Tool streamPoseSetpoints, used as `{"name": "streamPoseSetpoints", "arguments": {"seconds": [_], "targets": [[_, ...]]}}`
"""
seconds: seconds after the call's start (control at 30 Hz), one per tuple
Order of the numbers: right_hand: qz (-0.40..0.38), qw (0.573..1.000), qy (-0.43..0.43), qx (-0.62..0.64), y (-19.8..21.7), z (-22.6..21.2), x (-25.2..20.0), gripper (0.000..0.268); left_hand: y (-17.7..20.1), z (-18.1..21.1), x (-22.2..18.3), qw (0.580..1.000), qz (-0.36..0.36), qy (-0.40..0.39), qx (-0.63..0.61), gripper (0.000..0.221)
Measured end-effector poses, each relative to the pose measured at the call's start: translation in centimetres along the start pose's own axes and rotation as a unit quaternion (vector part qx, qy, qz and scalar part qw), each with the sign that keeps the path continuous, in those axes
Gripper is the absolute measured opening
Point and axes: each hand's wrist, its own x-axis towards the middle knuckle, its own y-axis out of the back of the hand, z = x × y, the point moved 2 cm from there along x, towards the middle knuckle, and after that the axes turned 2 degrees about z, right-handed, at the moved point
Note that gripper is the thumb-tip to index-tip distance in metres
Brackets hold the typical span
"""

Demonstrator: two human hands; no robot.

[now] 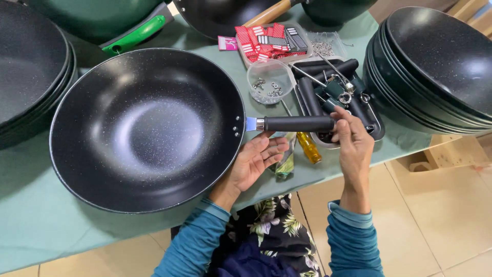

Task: Attaching a handle to a wok using a screwdriver and wiping the surface clean

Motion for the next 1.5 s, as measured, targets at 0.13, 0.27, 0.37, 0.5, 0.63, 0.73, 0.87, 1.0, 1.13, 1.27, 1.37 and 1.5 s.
{"name": "streamPoseSetpoints", "arguments": {"seconds": [0.13,0.27,0.37,0.5,0.63,0.73,0.87,1.0,1.13,1.27,1.37,1.5], "targets": [[0.062,0.963,0.127,-0.229,2.7,2.2,2.0,0.025,-1.3,-0.6,0.0,0.999,0.009,0.020,-0.034,0.043],[0.033,0.908,0.007,-0.418,4.0,6.5,3.3,0.030,-2.4,-0.9,1.3,0.999,0.023,0.011,-0.038,0.041],[0.013,0.894,-0.056,-0.444,4.1,8.4,3.9,0.024,-3.8,-0.1,1.9,0.998,0.046,0.001,-0.046,0.038],[0.051,0.931,-0.099,-0.348,3.7,8.4,4.2,0.009,-2.6,-0.7,3.8,0.993,0.090,-0.058,-0.056,0.055],[0.081,0.953,-0.072,-0.282,3.7,7.9,3.3,0.004,-2.3,-0.6,3.8,0.991,0.101,-0.061,-0.058,0.052],[0.107,0.970,-0.081,-0.201,4.0,7.1,2.4,0.005,-1.9,-1.0,3.6,0.992,0.101,-0.041,-0.056,0.054],[0.140,0.987,-0.063,-0.039,4.1,7.7,1.6,0.009,-2.4,-1.0,2.8,0.994,0.099,-0.015,-0.051,0.050],[0.170,0.970,-0.096,0.147,4.1,7.5,0.7,0.012,-3.3,0.0,2.6,0.992,0.103,-0.053,-0.042,0.053],[0.152,0.936,-0.162,0.272,4.3,7.8,-1.1,0.014,-2.6,-0.2,3.3,0.991,0.106,-0.065,-0.042,0.053],[0.145,0.887,-0.210,0.385,3.8,7.9,-3.1,0.015,-2.9,-0.3,3.1,0.990,0.107,-0.066,-0.055,0.047],[0.149,0.881,-0.208,0.398,4.6,8.9,-4.5,0.014,-3.0,-0.4,2.5,0.991,0.101,-0.064,-0.065,0.043],[0.167,0.920,-0.165,0.313,6.9,7.6,-5.9,0.016,-3.0,-0.7,1.1,0.993,0.094,-0.052,-0.058,0.042]]}}
